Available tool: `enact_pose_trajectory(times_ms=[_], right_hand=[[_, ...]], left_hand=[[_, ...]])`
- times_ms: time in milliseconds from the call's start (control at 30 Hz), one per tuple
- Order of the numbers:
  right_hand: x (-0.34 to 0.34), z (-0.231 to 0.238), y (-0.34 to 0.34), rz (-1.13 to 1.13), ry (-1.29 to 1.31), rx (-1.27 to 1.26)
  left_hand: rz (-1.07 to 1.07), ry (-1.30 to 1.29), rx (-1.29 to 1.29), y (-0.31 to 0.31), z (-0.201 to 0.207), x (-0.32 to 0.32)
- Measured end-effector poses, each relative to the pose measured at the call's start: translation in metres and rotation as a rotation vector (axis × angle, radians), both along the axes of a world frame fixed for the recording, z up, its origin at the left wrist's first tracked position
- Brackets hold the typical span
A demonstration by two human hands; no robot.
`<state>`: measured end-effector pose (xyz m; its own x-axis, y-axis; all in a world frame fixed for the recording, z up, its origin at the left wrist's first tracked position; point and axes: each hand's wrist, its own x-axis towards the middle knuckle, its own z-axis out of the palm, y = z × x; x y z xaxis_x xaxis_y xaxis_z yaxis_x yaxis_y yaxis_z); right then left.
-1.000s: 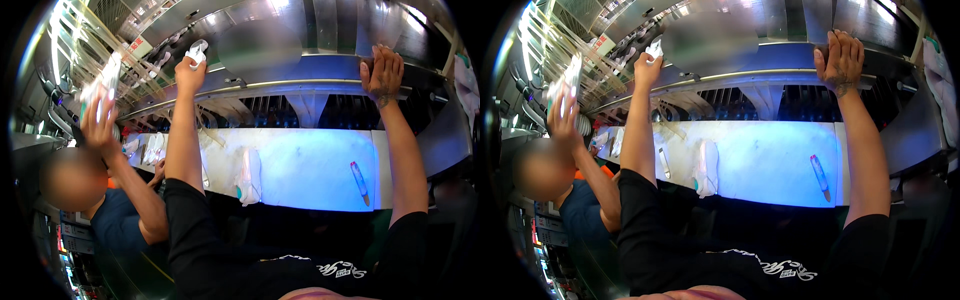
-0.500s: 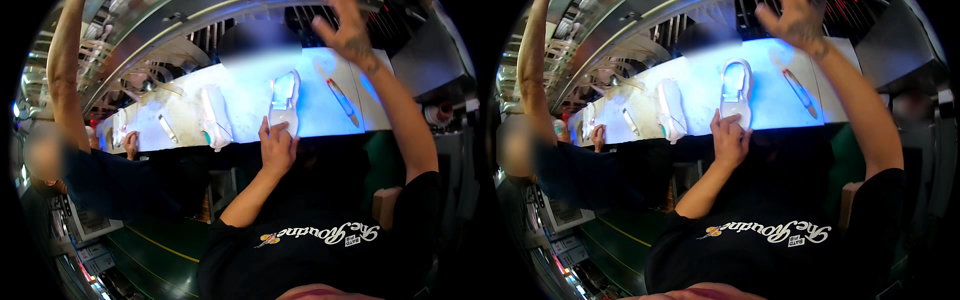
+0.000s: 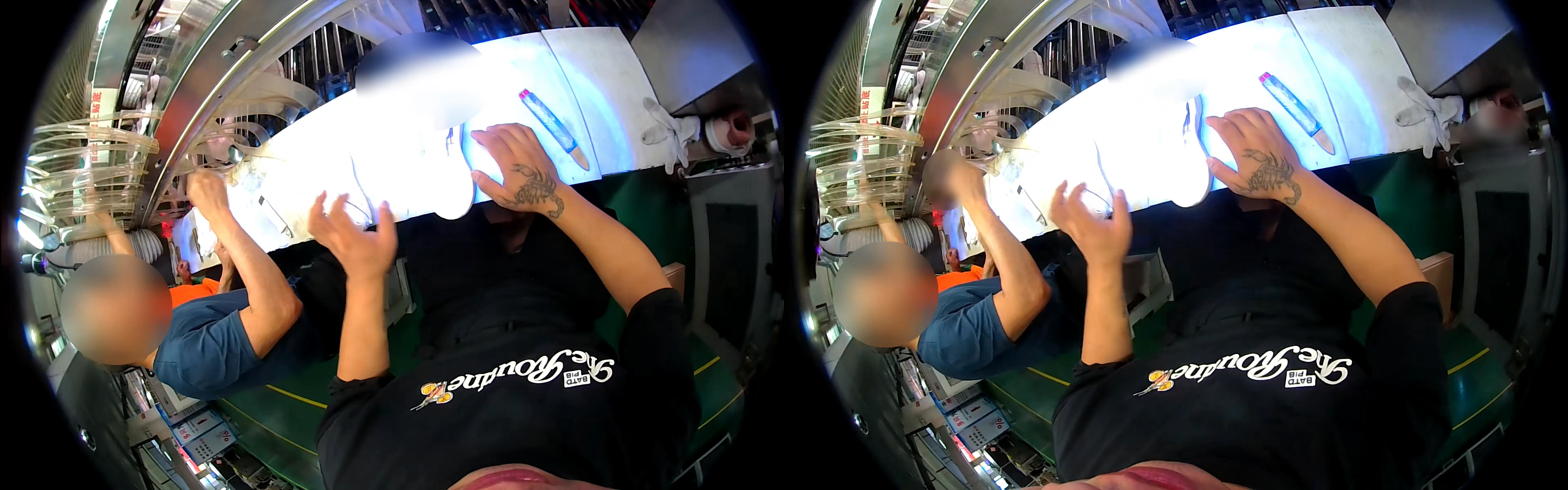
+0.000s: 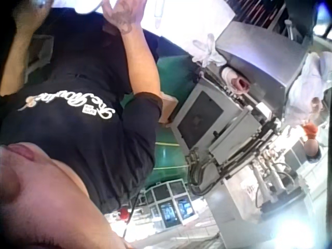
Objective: The person assembles white slipper components on a factory workbench. They insert a teal-colored insole into the white slipper base and use a blue utility knife to trim excess material from the edges. The person handles the items one at a time, repeating the process for multiple units.
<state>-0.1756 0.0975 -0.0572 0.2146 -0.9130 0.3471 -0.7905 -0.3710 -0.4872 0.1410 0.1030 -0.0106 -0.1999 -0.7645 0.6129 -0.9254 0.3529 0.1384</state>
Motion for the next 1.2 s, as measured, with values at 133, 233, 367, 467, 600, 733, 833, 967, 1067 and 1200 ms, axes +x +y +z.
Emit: enact_pose_trajectory(times_ms=[133,233,367,467,600,733,833,967,1067,1200], right_hand=[[-0.007,0.008,0.002,0.140,0.073,0.098],[-0.009,0.006,0.006,0.189,0.062,0.120],[-0.009,0.009,0.008,0.207,0.128,0.063],[-0.009,0.005,0.008,0.196,0.136,0.064],[-0.008,0.003,0.006,0.196,0.141,0.048],[-0.007,0.007,0.010,0.238,0.173,-0.016],[-0.004,0.009,0.017,0.212,0.247,0.006],[0.000,0.012,0.017,0.199,0.229,0.063],[-0.006,0.012,0.015,0.221,0.165,0.062],[-0.008,0.011,0.014,0.210,0.062,0.016]], left_hand=[[0.077,0.095,0.500,-0.026,0.004,0.025],[0.164,0.004,0.603,-0.022,0.007,0.022],[0.132,-0.026,0.608,-0.020,0.009,0.022],[0.103,-0.106,0.594,-0.015,0.015,0.017],[0.104,-0.174,0.549,-0.012,0.013,0.013],[0.124,-0.193,0.487,-0.011,0.009,0.020],[0.111,0.079,0.450,-0.016,-0.006,0.038],[0.118,-0.015,0.261,-0.028,-0.030,0.063],[0.252,-0.063,0.253,-0.033,-0.030,0.080],[0.447,-0.165,0.192,-0.028,-0.023,0.088]])
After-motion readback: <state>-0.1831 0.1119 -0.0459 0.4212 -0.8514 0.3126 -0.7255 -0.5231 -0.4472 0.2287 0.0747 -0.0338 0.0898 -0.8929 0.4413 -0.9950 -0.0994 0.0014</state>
